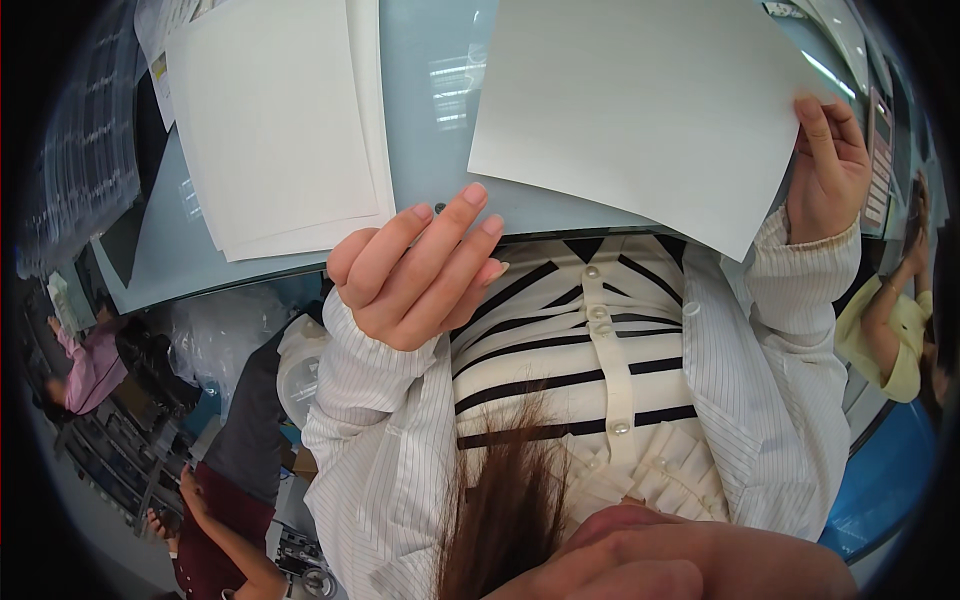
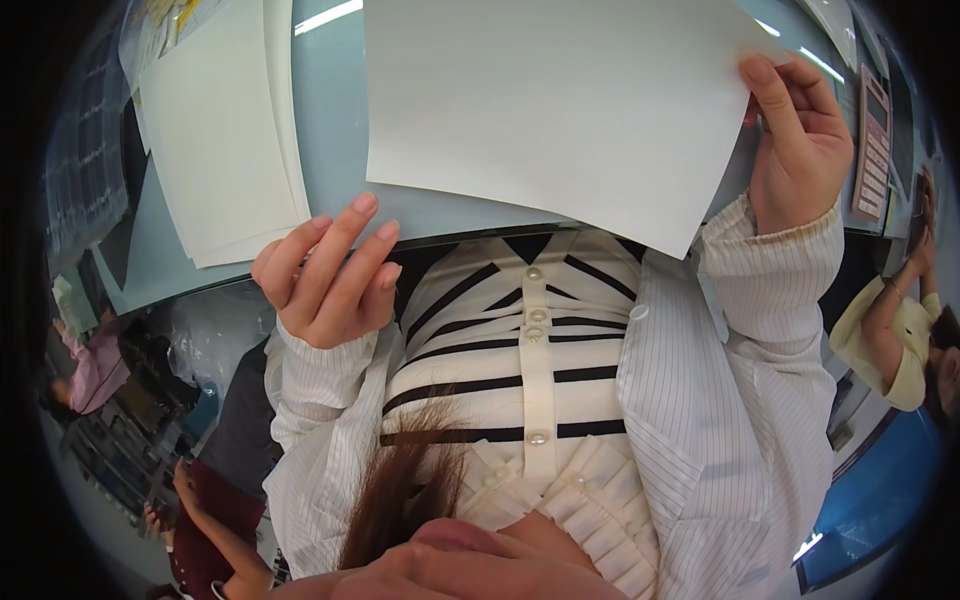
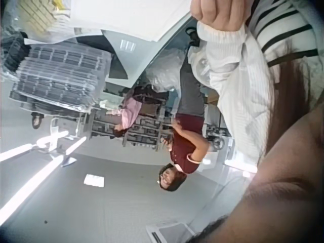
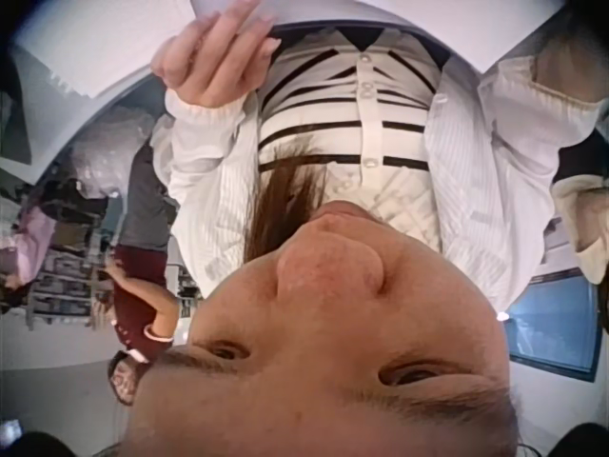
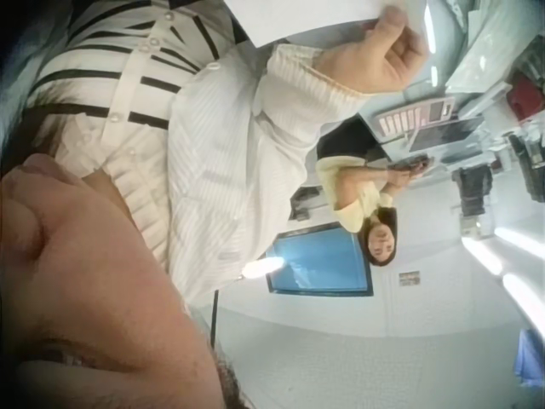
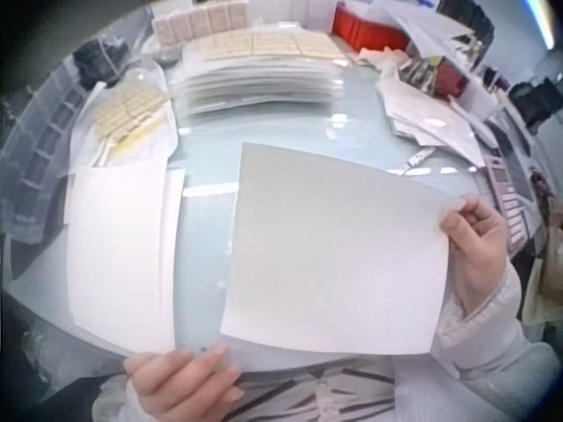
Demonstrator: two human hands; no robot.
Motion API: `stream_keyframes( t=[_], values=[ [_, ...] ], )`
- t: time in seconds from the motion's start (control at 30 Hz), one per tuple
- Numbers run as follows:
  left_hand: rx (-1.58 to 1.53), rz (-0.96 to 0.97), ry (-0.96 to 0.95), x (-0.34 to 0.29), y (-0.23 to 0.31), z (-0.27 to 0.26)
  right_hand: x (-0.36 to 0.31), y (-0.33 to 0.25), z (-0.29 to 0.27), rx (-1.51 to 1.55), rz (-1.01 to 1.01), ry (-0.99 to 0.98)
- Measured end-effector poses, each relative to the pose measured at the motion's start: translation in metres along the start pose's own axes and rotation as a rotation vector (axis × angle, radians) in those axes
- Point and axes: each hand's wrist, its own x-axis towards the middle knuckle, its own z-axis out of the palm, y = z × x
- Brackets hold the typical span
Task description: Cutting and separating small labels from adhesive sheets at a manufacturing workbench.
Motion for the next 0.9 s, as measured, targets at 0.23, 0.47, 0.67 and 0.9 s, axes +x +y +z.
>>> stream_keyframes(
  t=[0.23,0.47,0.67,0.9],
  values=[
    [0.019,-0.003,-0.025,-0.001,0.001,0.000,-0.001,-0.001,0.003,-0.006,-0.012,0.038],
    [0.094,-0.009,-0.086,0.002,0.001,0.001,0.001,0.004,-0.011,-0.018,0.003,-0.051],
    [0.133,0.005,-0.165,0.004,0.003,0.001,0.001,0.001,-0.005,-0.028,-0.015,-0.040],
    [0.146,-0.026,-0.168,0.010,0.007,0.003,0.004,0.008,-0.013,-0.014,0.000,0.033]
  ],
)
